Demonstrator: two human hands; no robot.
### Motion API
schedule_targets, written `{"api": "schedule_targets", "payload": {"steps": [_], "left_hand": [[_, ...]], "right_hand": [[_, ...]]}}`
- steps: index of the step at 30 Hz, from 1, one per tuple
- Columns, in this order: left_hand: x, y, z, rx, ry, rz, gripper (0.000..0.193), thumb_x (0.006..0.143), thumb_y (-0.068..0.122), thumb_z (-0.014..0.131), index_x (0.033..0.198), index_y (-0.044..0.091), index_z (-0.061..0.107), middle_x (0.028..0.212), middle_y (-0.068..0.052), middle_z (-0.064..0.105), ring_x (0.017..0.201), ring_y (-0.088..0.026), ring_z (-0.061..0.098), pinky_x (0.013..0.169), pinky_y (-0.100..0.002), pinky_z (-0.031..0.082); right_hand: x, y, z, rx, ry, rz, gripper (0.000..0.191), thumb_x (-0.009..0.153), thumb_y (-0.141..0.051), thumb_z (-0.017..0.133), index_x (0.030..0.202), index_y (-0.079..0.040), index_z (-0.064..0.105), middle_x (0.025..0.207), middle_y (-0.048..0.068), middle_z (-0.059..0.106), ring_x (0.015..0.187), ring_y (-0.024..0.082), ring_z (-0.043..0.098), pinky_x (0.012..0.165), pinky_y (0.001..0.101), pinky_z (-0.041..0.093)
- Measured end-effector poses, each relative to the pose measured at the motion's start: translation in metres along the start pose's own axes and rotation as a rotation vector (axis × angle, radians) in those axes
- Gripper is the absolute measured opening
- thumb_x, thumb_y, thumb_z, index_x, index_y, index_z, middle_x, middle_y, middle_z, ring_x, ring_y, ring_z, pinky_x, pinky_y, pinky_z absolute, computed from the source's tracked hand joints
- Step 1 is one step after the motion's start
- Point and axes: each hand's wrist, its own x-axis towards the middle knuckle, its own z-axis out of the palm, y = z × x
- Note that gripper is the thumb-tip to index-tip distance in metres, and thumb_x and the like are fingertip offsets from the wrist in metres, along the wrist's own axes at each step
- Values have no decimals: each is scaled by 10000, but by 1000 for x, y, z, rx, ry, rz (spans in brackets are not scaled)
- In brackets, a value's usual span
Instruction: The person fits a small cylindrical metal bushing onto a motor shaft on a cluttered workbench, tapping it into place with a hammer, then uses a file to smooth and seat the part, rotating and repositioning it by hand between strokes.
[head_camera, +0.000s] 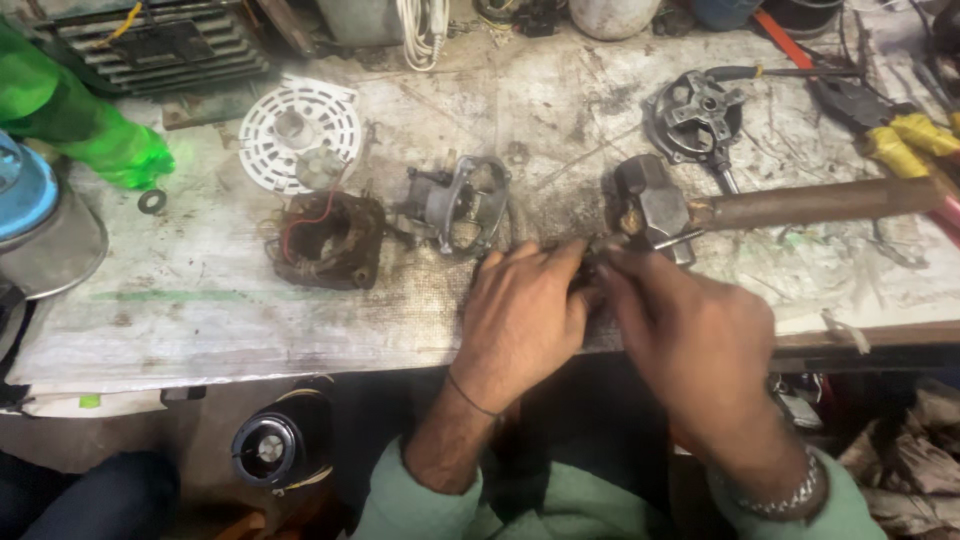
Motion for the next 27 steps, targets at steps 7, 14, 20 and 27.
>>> {"api": "schedule_targets", "payload": {"steps": [7, 14, 20, 27], "left_hand": [[0, 3, 1, 54, 36, 41, 354, 825, 145, 709, 1127, -37, 681, 917, -143, 752, 953, -316, 673, 891, -475, 479], [-2, 3, -1, -4, 44, 22, 402, 823, 119, 692, 1194, -37, 673, 892, -158, 745, 939, -328, 669, 846, -482, 477], [-4, 4, 0, 53, 23, 12, 211, 839, 163, 718, 963, -5, 689, 905, -163, 744, 955, -339, 668, 893, -487, 484], [-5, -2, 5, 23, -35, 36, 479, 872, 161, 694, 1284, -75, 632, 992, -174, 752, 939, -292, 679, 912, -455, 489]], "right_hand": [[-2, -1, -1, -50, -32, 84, 155, 991, -279, 773, 1011, -127, 799, 600, 120, 671, 455, 279, 621, 467, 395, 464], [-6, -3, -5, -9, -13, 58, 160, 967, -273, 748, 1039, -139, 798, 704, 120, 715, 546, 300, 682, 510, 413, 504], [7, -1, 0, -178, -58, 64, 198, 984, -334, 750, 952, -145, 801, 669, 141, 698, 570, 347, 671, 532, 435, 522], [6, 1, -3, -8, -155, 178, 202, 962, -333, 722, 1010, -158, 810, 603, 81, 710, 421, 255, 655, 447, 401, 492]]}}
